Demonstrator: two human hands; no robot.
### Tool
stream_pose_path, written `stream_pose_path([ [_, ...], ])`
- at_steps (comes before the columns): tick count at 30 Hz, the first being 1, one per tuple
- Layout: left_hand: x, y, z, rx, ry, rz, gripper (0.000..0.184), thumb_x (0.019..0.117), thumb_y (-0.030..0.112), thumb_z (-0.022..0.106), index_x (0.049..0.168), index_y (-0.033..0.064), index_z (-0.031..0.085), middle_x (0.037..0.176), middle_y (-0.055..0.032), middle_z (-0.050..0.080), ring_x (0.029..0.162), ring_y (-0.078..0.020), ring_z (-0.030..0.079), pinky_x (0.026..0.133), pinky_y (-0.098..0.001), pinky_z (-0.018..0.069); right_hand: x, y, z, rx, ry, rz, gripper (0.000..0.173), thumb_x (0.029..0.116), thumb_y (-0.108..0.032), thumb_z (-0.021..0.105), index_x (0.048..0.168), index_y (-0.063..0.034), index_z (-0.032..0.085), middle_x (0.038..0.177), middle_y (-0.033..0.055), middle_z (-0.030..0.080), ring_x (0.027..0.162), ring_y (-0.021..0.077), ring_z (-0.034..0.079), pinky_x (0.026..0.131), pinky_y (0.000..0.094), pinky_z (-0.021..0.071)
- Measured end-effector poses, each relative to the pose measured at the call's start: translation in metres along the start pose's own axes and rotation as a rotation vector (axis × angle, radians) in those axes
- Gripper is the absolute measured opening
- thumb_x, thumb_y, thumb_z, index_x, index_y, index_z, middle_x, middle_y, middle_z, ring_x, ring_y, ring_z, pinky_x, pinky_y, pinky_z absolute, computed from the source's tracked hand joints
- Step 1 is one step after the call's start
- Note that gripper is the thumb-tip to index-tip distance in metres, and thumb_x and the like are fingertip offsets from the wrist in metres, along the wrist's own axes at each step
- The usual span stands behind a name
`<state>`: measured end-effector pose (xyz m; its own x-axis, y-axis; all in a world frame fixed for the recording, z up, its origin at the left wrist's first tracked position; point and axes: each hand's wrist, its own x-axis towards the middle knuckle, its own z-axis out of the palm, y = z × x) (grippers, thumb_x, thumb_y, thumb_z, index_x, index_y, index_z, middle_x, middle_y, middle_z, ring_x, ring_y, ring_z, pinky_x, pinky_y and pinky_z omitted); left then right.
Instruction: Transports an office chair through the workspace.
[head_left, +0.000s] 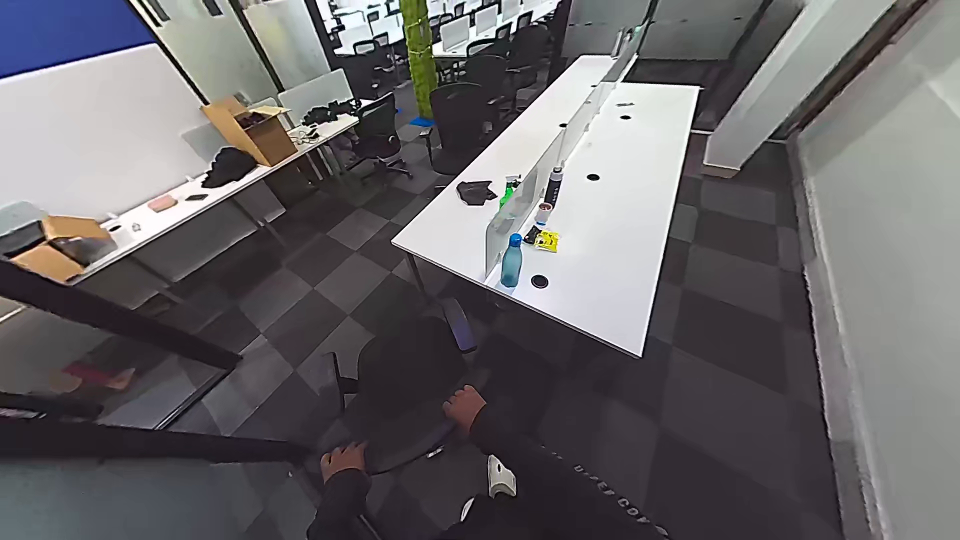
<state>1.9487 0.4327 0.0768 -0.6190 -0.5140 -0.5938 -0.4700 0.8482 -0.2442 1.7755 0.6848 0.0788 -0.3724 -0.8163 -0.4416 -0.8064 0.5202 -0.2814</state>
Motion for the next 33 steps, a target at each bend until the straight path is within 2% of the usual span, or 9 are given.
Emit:
stream_pose_path([
  [4, -0.013, 0.009, 0.010, 0.015, -0.099, 0.039, 0.076, 0.0788, 0.037, 0.081, 0.150, 0.0369, 0.053, 0.154, 0.0020, 0.055, 0.146, -0.0363, 0.043, 0.115, -0.0726, 0.0261, -0.024, -0.013, 0.016, -0.011, -0.005, 0.070, 0.046, 0.0848, -0.012, 0.076, 0.128, -0.0028, 0.064, 0.125, 0.0168, 0.069, 0.123, 0.0350, 0.062, 0.107, 0.0584, 0.0428],
  [7, -0.017, 0.011, 0.020, 0.061, -0.102, 0.119, 0.088, 0.0714, 0.039, 0.085, 0.151, 0.0393, 0.050, 0.154, 0.0013, 0.055, 0.146, -0.0376, 0.044, 0.112, -0.0758, 0.0295, -0.041, -0.017, 0.029, 0.000, 0.052, 0.091, 0.039, 0.0875, -0.008, 0.073, 0.125, -0.0022, 0.065, 0.122, 0.0180, 0.070, 0.121, 0.0360, 0.063, 0.106, 0.0579, 0.0440],
  [9, -0.025, 0.011, 0.028, 0.087, -0.109, 0.171, 0.091, 0.0699, 0.039, 0.086, 0.153, 0.0389, 0.048, 0.153, 0.0010, 0.055, 0.144, -0.0366, 0.046, 0.110, -0.0739, 0.0337, -0.055, -0.023, 0.037, 0.011, 0.067, 0.103, 0.035, 0.0888, -0.006, 0.071, 0.123, -0.0019, 0.066, 0.122, 0.0178, 0.070, 0.121, 0.0362, 0.063, 0.106, 0.0578, 0.0443],
  [13, -0.049, 0.012, 0.025, 0.097, -0.088, 0.215, 0.090, 0.0707, 0.038, 0.084, 0.153, 0.0385, 0.048, 0.153, -0.0005, 0.056, 0.141, -0.0347, 0.050, 0.111, -0.0683, 0.0378, -0.074, -0.033, 0.044, -0.005, 0.070, 0.120, 0.039, 0.0859, -0.011, 0.074, 0.123, -0.0026, 0.065, 0.121, 0.0166, 0.070, 0.120, 0.0351, 0.063, 0.105, 0.0571, 0.0444],
  [20, -0.071, 0.019, 0.048, 0.077, -0.054, 0.248, 0.089, 0.0709, 0.042, 0.085, 0.152, 0.0396, 0.049, 0.151, 0.0000, 0.058, 0.140, -0.0329, 0.051, 0.112, -0.0677, 0.0379, -0.106, -0.043, 0.065, 0.012, 0.027, 0.139, 0.037, 0.0895, -0.008, 0.073, 0.125, -0.0013, 0.065, 0.124, 0.0188, 0.069, 0.123, 0.0368, 0.062, 0.109, 0.0596, 0.0412],
  [24, -0.101, 0.034, 0.061, 0.080, -0.055, 0.226, 0.087, 0.0716, 0.039, 0.085, 0.151, 0.0416, 0.050, 0.148, -0.0023, 0.060, 0.138, -0.0348, 0.054, 0.111, -0.0681, 0.0379, -0.140, -0.045, 0.080, 0.002, 0.007, 0.110, 0.038, 0.0894, -0.010, 0.073, 0.126, -0.0011, 0.065, 0.125, 0.0191, 0.068, 0.122, 0.0371, 0.061, 0.108, 0.0596, 0.0421],
  [29, -0.151, 0.061, 0.086, 0.113, -0.049, 0.205, 0.087, 0.0692, 0.046, 0.085, 0.150, 0.0422, 0.051, 0.148, -0.0015, 0.061, 0.137, -0.0329, 0.054, 0.112, -0.0661, 0.0393, -0.198, -0.045, 0.108, 0.044, 0.014, 0.070, 0.039, 0.0894, -0.009, 0.074, 0.126, 0.0002, 0.064, 0.125, 0.0212, 0.068, 0.122, 0.0393, 0.062, 0.108, 0.0607, 0.0421],
  [31, -0.176, 0.077, 0.101, 0.102, -0.017, 0.229, 0.085, 0.0704, 0.044, 0.085, 0.149, 0.0393, 0.053, 0.148, -0.0009, 0.060, 0.138, -0.0327, 0.054, 0.112, -0.0655, 0.0399, -0.224, -0.040, 0.126, 0.062, 0.032, 0.070, 0.042, 0.0884, -0.014, 0.077, 0.126, 0.0007, 0.064, 0.124, 0.0213, 0.068, 0.122, 0.0391, 0.062, 0.108, 0.0606, 0.0425],
  [33, -0.196, 0.098, 0.113, 0.059, 0.140, 0.269, 0.079, 0.0666, 0.042, 0.084, 0.142, 0.0370, 0.061, 0.142, 0.0036, 0.065, 0.134, -0.0261, 0.057, 0.114, -0.0580, 0.0391, -0.246, -0.024, 0.141, 0.082, 0.061, 0.107, 0.050, 0.0863, -0.025, 0.080, 0.127, 0.0004, 0.064, 0.125, 0.0207, 0.068, 0.122, 0.0386, 0.061, 0.109, 0.0604, 0.0409],
])
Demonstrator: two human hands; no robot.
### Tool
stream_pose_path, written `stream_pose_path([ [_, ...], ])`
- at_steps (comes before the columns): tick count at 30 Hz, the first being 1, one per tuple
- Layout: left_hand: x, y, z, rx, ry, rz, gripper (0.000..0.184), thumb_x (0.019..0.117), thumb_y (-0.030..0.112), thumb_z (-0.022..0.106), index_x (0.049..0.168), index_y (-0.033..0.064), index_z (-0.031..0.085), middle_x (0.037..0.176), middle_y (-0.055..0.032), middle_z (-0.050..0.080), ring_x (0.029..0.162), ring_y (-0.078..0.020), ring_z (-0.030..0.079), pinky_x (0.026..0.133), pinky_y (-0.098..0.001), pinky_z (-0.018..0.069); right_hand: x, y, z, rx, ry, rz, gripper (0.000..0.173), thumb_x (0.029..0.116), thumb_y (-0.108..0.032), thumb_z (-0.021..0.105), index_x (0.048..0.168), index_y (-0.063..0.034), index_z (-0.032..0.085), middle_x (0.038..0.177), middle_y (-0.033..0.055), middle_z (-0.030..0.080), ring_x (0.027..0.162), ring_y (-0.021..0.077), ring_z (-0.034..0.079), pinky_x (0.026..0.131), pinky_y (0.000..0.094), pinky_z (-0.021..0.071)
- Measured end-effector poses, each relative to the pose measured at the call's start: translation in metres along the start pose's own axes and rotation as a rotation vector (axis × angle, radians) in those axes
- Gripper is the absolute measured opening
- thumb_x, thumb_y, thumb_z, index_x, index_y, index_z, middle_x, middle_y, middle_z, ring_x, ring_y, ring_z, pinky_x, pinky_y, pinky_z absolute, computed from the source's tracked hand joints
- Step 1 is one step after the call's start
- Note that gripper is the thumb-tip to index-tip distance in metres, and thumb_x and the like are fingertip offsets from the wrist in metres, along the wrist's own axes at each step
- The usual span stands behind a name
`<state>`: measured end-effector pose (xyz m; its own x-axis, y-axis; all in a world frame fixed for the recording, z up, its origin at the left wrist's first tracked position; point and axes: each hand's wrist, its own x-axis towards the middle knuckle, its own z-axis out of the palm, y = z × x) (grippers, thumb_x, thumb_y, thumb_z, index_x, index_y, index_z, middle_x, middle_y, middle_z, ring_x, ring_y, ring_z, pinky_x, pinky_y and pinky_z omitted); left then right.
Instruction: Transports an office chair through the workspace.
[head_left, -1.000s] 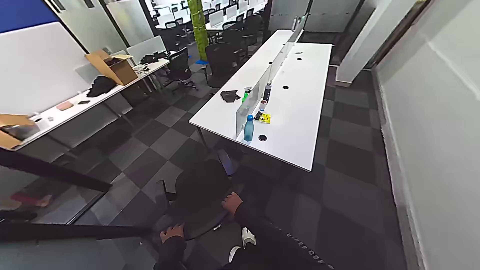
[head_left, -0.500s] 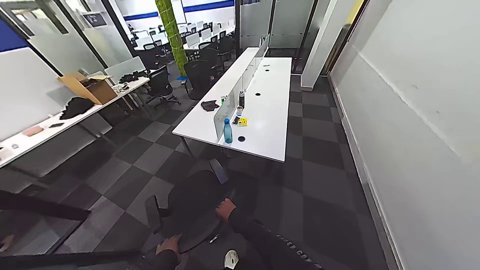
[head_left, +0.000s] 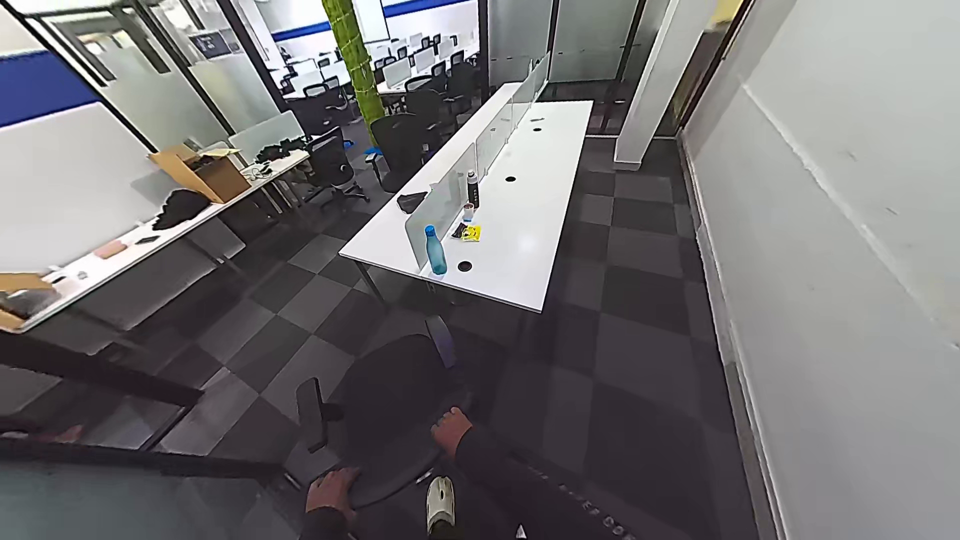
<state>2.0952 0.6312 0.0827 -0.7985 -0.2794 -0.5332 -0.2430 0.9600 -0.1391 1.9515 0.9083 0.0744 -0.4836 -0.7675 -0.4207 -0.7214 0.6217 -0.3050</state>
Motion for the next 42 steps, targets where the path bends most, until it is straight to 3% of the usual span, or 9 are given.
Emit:
stream_pose_path([
  [6, -0.009, 0.055, 0.014, -0.019, 0.141, 0.036, 0.074, 0.0633, 0.040, 0.083, 0.135, 0.0345, 0.068, 0.133, 0.0065, 0.070, 0.128, -0.0196, 0.061, 0.117, -0.0526, 0.0360, -0.043, 0.040, 0.008, -0.001, -0.014, 0.050, 0.034, 0.0929, -0.003, 0.066, 0.127, 0.0001, 0.064, 0.125, 0.0208, 0.068, 0.123, 0.0380, 0.062, 0.109, 0.0588, 0.0414],
  [9, -0.010, 0.074, 0.003, 0.024, 0.046, 0.039, 0.074, 0.0667, 0.043, 0.080, 0.139, 0.0370, 0.064, 0.134, 0.0053, 0.070, 0.129, -0.0191, 0.061, 0.118, -0.0520, 0.0358, -0.060, 0.049, 0.008, -0.008, -0.016, 0.072, 0.035, 0.0905, -0.007, 0.070, 0.125, -0.0015, 0.065, 0.124, 0.0194, 0.069, 0.122, 0.0369, 0.062, 0.109, 0.0589, 0.0418],
  [13, -0.025, 0.117, -0.019, 0.065, -0.125, 0.125, 0.080, 0.0697, 0.041, 0.083, 0.146, 0.0367, 0.057, 0.140, -0.0001, 0.066, 0.129, -0.0285, 0.062, 0.110, -0.0605, 0.0453, -0.115, 0.063, 0.021, 0.042, 0.018, 0.102, 0.043, 0.0826, -0.016, 0.079, 0.121, -0.0001, 0.067, 0.118, 0.0208, 0.070, 0.116, 0.0394, 0.064, 0.106, 0.0609, 0.0430],
  [19, -0.061, 0.179, -0.003, 0.061, -0.100, 0.322, 0.079, 0.0688, 0.037, 0.083, 0.144, 0.0314, 0.059, 0.146, 0.0039, 0.062, 0.136, -0.0244, 0.057, 0.110, -0.0575, 0.0463, -0.199, 0.084, 0.066, 0.114, 0.057, 0.240, 0.034, 0.0874, -0.012, 0.073, 0.119, -0.0002, 0.067, 0.118, 0.0200, 0.071, 0.119, 0.0382, 0.064, 0.105, 0.0586, 0.0436],
  [23, -0.078, 0.197, 0.021, -0.081, 0.035, 0.664, 0.071, 0.0712, 0.029, 0.086, 0.139, 0.0194, 0.065, 0.141, -0.0015, 0.066, 0.131, -0.0262, 0.061, 0.107, -0.0539, 0.0509, -0.254, 0.091, 0.100, 0.109, 0.146, 0.332, 0.033, 0.0840, -0.015, 0.076, 0.113, -0.0014, 0.070, 0.113, 0.0177, 0.074, 0.114, 0.0363, 0.067, 0.105, 0.0572, 0.0446],
  [27, -0.092, 0.218, 0.032, -0.200, 0.202, 0.987, 0.036, 0.0897, 0.017, 0.073, 0.126, 0.0097, 0.073, 0.130, -0.0086, 0.072, 0.122, -0.0297, 0.068, 0.099, -0.0517, 0.0566, -0.303, 0.087, 0.141, 0.012, 0.386, 0.421, 0.025, 0.0729, -0.006, 0.081, 0.097, -0.0054, 0.076, 0.096, 0.0123, 0.077, 0.098, 0.0323, 0.073, 0.094, 0.0543, 0.0539],
  [33, -0.088, 0.249, 0.047, -0.295, 0.373, 1.280, 0.018, 0.0989, 0.011, 0.064, 0.110, 0.0103, 0.078, 0.118, -0.0047, 0.077, 0.107, -0.0242, 0.075, 0.089, -0.0429, 0.0621, -0.360, 0.066, 0.171, 0.056, 0.394, 0.581, 0.036, 0.0691, -0.011, 0.086, 0.103, -0.0049, 0.077, 0.103, 0.0126, 0.078, 0.101, 0.0324, 0.073, 0.095, 0.0545, 0.0529],
  [37, -0.068, 0.258, 0.045, -0.257, 0.459, 1.406, 0.017, 0.0940, 0.019, 0.068, 0.107, 0.0154, 0.078, 0.113, -0.0006, 0.078, 0.105, -0.0178, 0.074, 0.094, -0.0415, 0.0583, -0.381, 0.047, 0.172, 0.113, 0.414, 0.659, 0.041, 0.0666, -0.011, 0.088, 0.106, -0.0044, 0.077, 0.105, 0.0129, 0.078, 0.102, 0.0327, 0.073, 0.095, 0.0554, 0.0531],
  [42, -0.048, 0.269, 0.037, -0.231, 0.597, 1.401, 0.022, 0.0825, 0.034, 0.075, 0.102, 0.0243, 0.078, 0.108, 0.0066, 0.078, 0.105, -0.0152, 0.072, 0.108, -0.0576, 0.0443, -0.393, 0.030, 0.184, 0.164, 0.524, 0.716, 0.036, 0.0710, -0.019, 0.086, 0.103, -0.0038, 0.077, 0.099, 0.0136, 0.078, 0.096, 0.0338, 0.074, 0.088, 0.0558, 0.0551],
])
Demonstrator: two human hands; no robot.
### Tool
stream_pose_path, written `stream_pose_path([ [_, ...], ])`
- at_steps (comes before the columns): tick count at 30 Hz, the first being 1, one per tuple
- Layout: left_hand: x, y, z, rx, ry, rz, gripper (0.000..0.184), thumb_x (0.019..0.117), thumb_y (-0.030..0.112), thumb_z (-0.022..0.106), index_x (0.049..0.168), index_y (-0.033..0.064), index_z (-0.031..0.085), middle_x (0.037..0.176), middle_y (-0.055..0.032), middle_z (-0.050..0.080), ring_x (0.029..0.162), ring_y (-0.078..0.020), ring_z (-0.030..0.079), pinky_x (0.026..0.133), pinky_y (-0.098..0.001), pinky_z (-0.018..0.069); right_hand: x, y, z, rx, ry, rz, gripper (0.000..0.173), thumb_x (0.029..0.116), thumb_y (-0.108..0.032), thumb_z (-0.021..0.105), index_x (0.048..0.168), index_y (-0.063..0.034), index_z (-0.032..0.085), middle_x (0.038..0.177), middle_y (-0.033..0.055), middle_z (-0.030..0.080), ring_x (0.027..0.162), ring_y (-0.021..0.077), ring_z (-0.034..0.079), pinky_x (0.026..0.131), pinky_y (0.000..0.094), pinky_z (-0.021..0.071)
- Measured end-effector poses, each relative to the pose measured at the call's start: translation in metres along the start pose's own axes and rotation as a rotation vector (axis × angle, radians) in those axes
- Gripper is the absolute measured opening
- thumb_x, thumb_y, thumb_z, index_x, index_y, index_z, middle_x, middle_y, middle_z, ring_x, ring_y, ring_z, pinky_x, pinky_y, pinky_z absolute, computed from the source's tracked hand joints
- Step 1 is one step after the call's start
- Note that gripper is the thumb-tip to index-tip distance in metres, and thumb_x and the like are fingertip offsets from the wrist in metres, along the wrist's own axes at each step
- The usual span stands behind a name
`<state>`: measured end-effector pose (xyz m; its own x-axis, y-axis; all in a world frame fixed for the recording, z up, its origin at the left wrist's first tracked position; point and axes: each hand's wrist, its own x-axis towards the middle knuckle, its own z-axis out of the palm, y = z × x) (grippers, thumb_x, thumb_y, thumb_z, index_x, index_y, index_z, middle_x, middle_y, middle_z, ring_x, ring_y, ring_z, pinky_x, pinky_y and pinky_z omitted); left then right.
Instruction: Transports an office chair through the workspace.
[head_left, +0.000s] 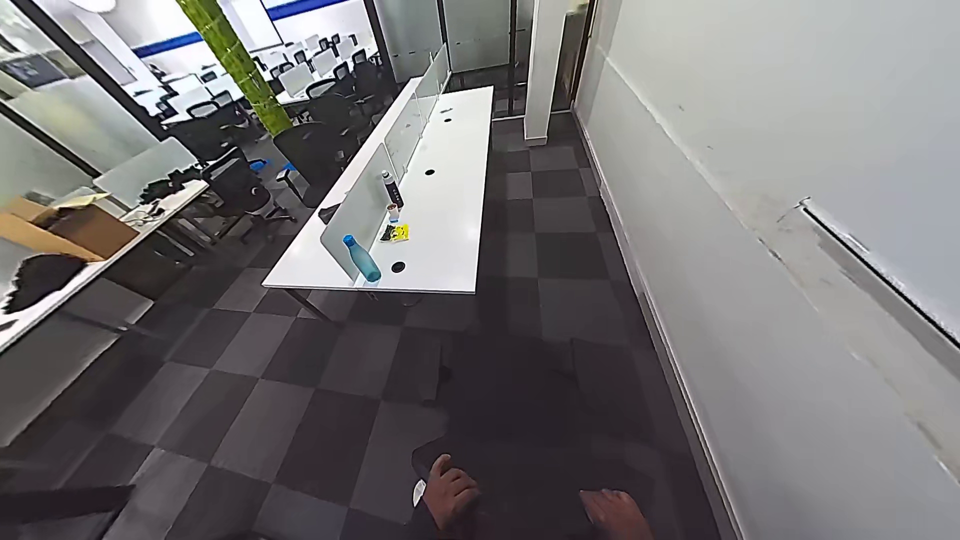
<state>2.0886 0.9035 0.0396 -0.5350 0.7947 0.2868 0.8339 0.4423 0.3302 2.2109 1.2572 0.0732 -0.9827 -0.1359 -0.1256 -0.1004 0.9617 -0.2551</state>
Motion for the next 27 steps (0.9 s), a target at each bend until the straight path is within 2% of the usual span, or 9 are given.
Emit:
stream_pose_path([
  [3, 0.011, -0.011, 0.003, 0.043, 0.003, -0.041, 0.031, 0.0723, 0.033, 0.082, 0.103, 0.0258, 0.078, 0.108, 0.0081, 0.077, 0.108, -0.0167, 0.071, 0.107, -0.0630, 0.0442, -0.004, 0.001, 0.006, 0.001, 0.050, 0.012, 0.034, 0.0734, -0.017, 0.083, 0.105, -0.0054, 0.077, 0.103, 0.0122, 0.078, 0.097, 0.0337, 0.074, 0.085, 0.0565, 0.0557],
  [5, 0.026, -0.015, 0.000, 0.063, -0.067, -0.074, 0.045, 0.0620, 0.032, 0.087, 0.105, 0.0251, 0.079, 0.110, 0.0075, 0.077, 0.111, -0.0181, 0.070, 0.107, -0.0625, 0.0447, -0.005, 0.005, 0.011, -0.032, 0.147, -0.029, 0.031, 0.0724, -0.014, 0.083, 0.102, -0.0073, 0.077, 0.103, 0.0100, 0.078, 0.094, 0.0321, 0.075, 0.079, 0.0547, 0.0577],
  [7, 0.041, -0.020, -0.001, 0.080, -0.144, -0.098, 0.052, 0.0578, 0.031, 0.090, 0.108, 0.0253, 0.078, 0.112, 0.0077, 0.077, 0.113, -0.0180, 0.069, 0.109, -0.0597, 0.0448, -0.005, 0.010, 0.014, -0.067, 0.237, -0.065, 0.028, 0.0719, -0.012, 0.082, 0.100, -0.0091, 0.077, 0.102, 0.0081, 0.078, 0.092, 0.0303, 0.074, 0.076, 0.0521, 0.0586],
  [13, 0.089, -0.031, -0.006, 0.089, -0.336, -0.126, 0.052, 0.0638, 0.031, 0.088, 0.114, 0.0235, 0.077, 0.117, 0.0057, 0.076, 0.120, -0.0187, 0.066, 0.116, -0.0556, 0.0384, 0.008, 0.028, 0.015, -0.126, 0.389, -0.046, 0.021, 0.0730, -0.014, 0.076, 0.094, -0.0114, 0.077, 0.096, 0.0055, 0.078, 0.087, 0.0264, 0.075, 0.073, 0.0472, 0.0590],
  [17, 0.124, -0.044, 0.003, 0.075, -0.321, -0.099, 0.050, 0.0655, 0.028, 0.086, 0.114, 0.0210, 0.077, 0.117, 0.0044, 0.076, 0.118, -0.0191, 0.067, 0.116, -0.0545, 0.0378, 0.029, 0.061, 0.027, -0.203, 0.538, -0.051, 0.014, 0.0817, -0.014, 0.064, 0.088, -0.0131, 0.076, 0.092, 0.0031, 0.077, 0.083, 0.0232, 0.074, 0.069, 0.0434, 0.0585],
  [20, 0.157, -0.054, 0.012, 0.065, -0.383, -0.133, 0.052, 0.0676, 0.029, 0.085, 0.118, 0.0195, 0.077, 0.122, 0.0028, 0.075, 0.122, -0.0206, 0.065, 0.117, -0.0538, 0.0355, 0.049, 0.088, 0.025, -0.222, 0.607, -0.079, 0.015, 0.0772, -0.020, 0.067, 0.087, -0.0117, 0.076, 0.089, 0.0042, 0.077, 0.079, 0.0245, 0.073, 0.066, 0.0442, 0.0586],
  [24, 0.212, -0.060, 0.018, 0.080, -0.451, -0.219, 0.052, 0.0724, 0.026, 0.083, 0.123, 0.0192, 0.074, 0.132, 0.0015, 0.071, 0.132, -0.0235, 0.059, 0.122, -0.0559, 0.0278, 0.087, 0.131, 0.006, -0.244, 0.625, -0.123, 0.019, 0.0733, -0.026, 0.071, 0.083, -0.0102, 0.073, 0.083, 0.0063, 0.074, 0.075, 0.0266, 0.072, 0.063, 0.0454, 0.0574],
  [27, 0.258, -0.064, 0.020, 0.106, -0.506, -0.266, 0.050, 0.0787, 0.029, 0.078, 0.128, 0.0209, 0.072, 0.139, 0.0033, 0.067, 0.137, -0.0231, 0.054, 0.123, -0.0559, 0.0239, 0.117, 0.162, -0.019, -0.234, 0.526, -0.088, 0.028, 0.0599, -0.021, 0.081, 0.083, -0.0094, 0.071, 0.083, 0.0079, 0.073, 0.078, 0.0291, 0.072, 0.065, 0.0489, 0.0577],
])
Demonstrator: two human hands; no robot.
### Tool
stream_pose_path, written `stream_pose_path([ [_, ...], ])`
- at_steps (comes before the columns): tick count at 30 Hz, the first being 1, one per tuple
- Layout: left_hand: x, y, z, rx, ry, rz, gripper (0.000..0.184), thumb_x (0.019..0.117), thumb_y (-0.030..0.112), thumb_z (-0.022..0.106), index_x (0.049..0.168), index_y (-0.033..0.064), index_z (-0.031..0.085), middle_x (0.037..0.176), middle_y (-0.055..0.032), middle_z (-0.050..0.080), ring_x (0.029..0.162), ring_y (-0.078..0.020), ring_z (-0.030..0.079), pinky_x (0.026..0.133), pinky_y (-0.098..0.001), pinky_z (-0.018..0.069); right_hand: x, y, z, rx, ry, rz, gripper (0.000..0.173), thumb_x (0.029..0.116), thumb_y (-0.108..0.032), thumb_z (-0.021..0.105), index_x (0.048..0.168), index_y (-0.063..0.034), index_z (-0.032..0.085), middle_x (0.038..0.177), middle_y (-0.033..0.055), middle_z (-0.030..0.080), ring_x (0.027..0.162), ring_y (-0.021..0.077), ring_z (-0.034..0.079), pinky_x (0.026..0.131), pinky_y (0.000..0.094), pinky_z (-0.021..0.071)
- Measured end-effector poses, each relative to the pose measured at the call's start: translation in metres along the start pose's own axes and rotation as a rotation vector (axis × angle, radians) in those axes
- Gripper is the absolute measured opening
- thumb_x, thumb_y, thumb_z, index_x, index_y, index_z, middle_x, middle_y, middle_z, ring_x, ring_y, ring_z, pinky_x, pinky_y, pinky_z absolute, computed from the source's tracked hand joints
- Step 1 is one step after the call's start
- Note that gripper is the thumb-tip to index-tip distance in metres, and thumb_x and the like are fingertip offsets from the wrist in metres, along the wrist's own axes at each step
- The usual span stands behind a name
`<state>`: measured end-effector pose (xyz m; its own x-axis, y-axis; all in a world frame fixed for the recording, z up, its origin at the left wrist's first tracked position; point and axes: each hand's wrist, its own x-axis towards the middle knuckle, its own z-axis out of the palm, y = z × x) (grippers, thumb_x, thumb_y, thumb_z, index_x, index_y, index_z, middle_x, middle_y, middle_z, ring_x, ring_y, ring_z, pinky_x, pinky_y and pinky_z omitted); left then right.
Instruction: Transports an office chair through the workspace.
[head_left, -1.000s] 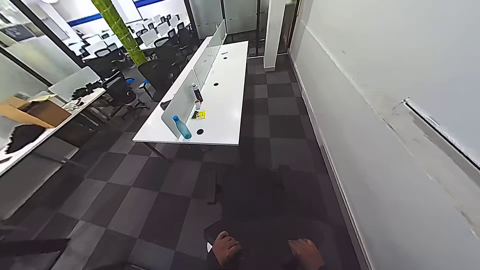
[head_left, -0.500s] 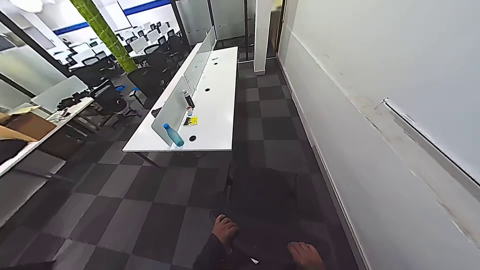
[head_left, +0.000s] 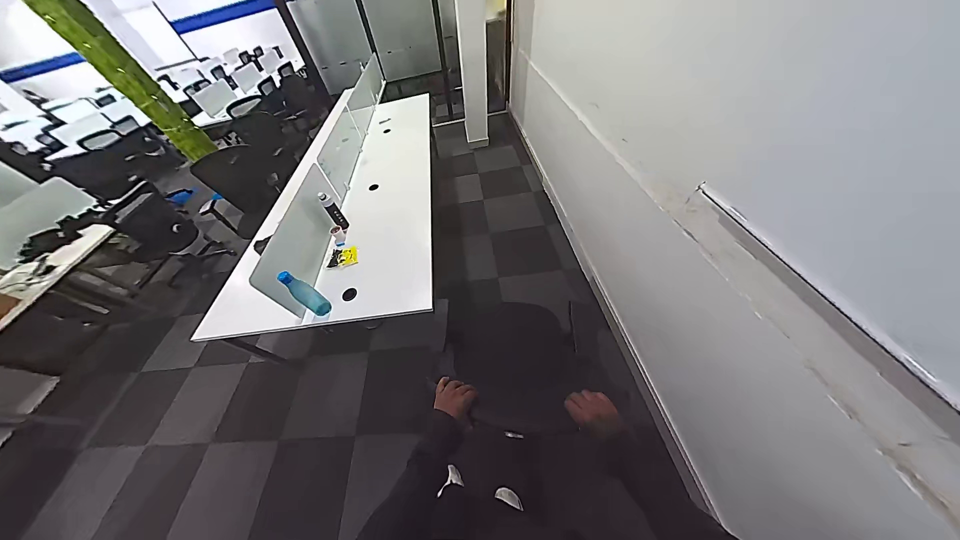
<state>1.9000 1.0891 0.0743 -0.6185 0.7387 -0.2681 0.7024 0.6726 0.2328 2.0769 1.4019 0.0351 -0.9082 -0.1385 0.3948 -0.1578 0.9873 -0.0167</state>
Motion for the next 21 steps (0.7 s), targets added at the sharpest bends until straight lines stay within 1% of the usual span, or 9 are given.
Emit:
stream_pose_path([
  [2, 0.030, 0.001, -0.014, 0.023, -0.053, -0.011, 0.051, 0.0825, 0.033, 0.075, 0.132, 0.0230, 0.069, 0.143, 0.0050, 0.064, 0.141, -0.0220, 0.050, 0.124, -0.0554, 0.0232, 0.027, 0.025, -0.002, -0.006, -0.131, 0.050, 0.039, 0.0539, -0.022, 0.086, 0.088, -0.0089, 0.073, 0.089, 0.0095, 0.074, 0.085, 0.0314, 0.073, 0.070, 0.0528, 0.0576],
  [4, 0.061, -0.001, -0.025, 0.017, -0.060, -0.003, 0.053, 0.0810, 0.032, 0.077, 0.133, 0.0233, 0.068, 0.143, 0.0057, 0.064, 0.142, -0.0209, 0.049, 0.123, -0.0545, 0.0245, 0.056, 0.049, -0.003, 0.025, -0.294, 0.138, 0.047, 0.0560, -0.021, 0.090, 0.098, -0.0068, 0.074, 0.100, 0.0130, 0.075, 0.097, 0.0358, 0.071, 0.081, 0.0587, 0.0553],
  [5, 0.077, -0.004, -0.029, 0.001, -0.050, 0.004, 0.053, 0.0804, 0.030, 0.077, 0.132, 0.0224, 0.069, 0.142, 0.0051, 0.064, 0.141, -0.0209, 0.049, 0.123, -0.0542, 0.0250, 0.070, 0.062, 0.002, 0.015, -0.320, 0.158, 0.048, 0.0555, -0.021, 0.090, 0.099, -0.0073, 0.074, 0.102, 0.0128, 0.075, 0.098, 0.0358, 0.071, 0.082, 0.0594, 0.0547],
  [8, 0.125, -0.015, -0.048, -0.009, -0.065, 0.006, 0.050, 0.0849, 0.033, 0.074, 0.134, 0.0236, 0.068, 0.142, 0.0061, 0.064, 0.143, -0.0186, 0.047, 0.122, -0.0516, 0.0254, 0.118, 0.095, 0.011, -0.010, -0.440, 0.253, 0.052, 0.0600, -0.021, 0.089, 0.108, -0.0077, 0.074, 0.112, 0.0130, 0.073, 0.108, 0.0361, 0.068, 0.093, 0.0604, 0.0503],
  [11, 0.173, -0.036, -0.061, -0.014, -0.033, 0.029, 0.048, 0.0840, 0.032, 0.073, 0.132, 0.0246, 0.069, 0.139, 0.0063, 0.066, 0.142, -0.0181, 0.049, 0.121, -0.0523, 0.0276, 0.163, 0.125, 0.026, -0.020, -0.503, 0.312, 0.054, 0.0608, -0.019, 0.089, 0.111, -0.0077, 0.073, 0.116, 0.0134, 0.072, 0.113, 0.0372, 0.065, 0.100, 0.0602, 0.0476],
  [13, 0.205, -0.051, -0.072, -0.014, -0.016, 0.037, 0.048, 0.0835, 0.031, 0.073, 0.131, 0.0248, 0.069, 0.139, 0.0060, 0.066, 0.141, -0.0182, 0.049, 0.121, -0.0527, 0.0283, 0.193, 0.143, 0.038, -0.029, -0.542, 0.352, 0.054, 0.0636, -0.018, 0.087, 0.114, -0.0073, 0.073, 0.119, 0.0139, 0.071, 0.116, 0.0374, 0.064, 0.105, 0.0594, 0.0456],
  [17, 0.261, -0.084, -0.098, -0.015, -0.061, 0.015, 0.049, 0.0851, 0.031, 0.074, 0.133, 0.0242, 0.068, 0.140, 0.0047, 0.065, 0.142, -0.0199, 0.048, 0.122, -0.0536, 0.0260, 0.250, 0.166, 0.057, -0.029, -0.571, 0.378, 0.047, 0.0683, -0.018, 0.085, 0.112, -0.0059, 0.073, 0.117, 0.0145, 0.071, 0.115, 0.0371, 0.064, 0.104, 0.0586, 0.0460],
  [19, 0.295, -0.102, -0.115, 0.005, -0.061, 0.012, 0.048, 0.0852, 0.034, 0.073, 0.132, 0.0248, 0.069, 0.138, 0.0045, 0.067, 0.140, -0.0199, 0.050, 0.121, -0.0537, 0.0273, 0.282, 0.182, 0.066, -0.037, -0.594, 0.377, 0.043, 0.0717, -0.018, 0.083, 0.112, -0.0060, 0.073, 0.117, 0.0143, 0.071, 0.115, 0.0365, 0.065, 0.102, 0.0580, 0.0471],
  [21, 0.323, -0.116, -0.131, 0.014, -0.099, 0.012, 0.049, 0.0856, 0.035, 0.074, 0.133, 0.0250, 0.068, 0.139, 0.0039, 0.066, 0.140, -0.0208, 0.050, 0.121, -0.0539, 0.0267, 0.307, 0.195, 0.077, -0.039, -0.600, 0.389, 0.042, 0.0717, -0.016, 0.082, 0.112, -0.0067, 0.073, 0.118, 0.0137, 0.071, 0.115, 0.0362, 0.065, 0.100, 0.0582, 0.0480],
])
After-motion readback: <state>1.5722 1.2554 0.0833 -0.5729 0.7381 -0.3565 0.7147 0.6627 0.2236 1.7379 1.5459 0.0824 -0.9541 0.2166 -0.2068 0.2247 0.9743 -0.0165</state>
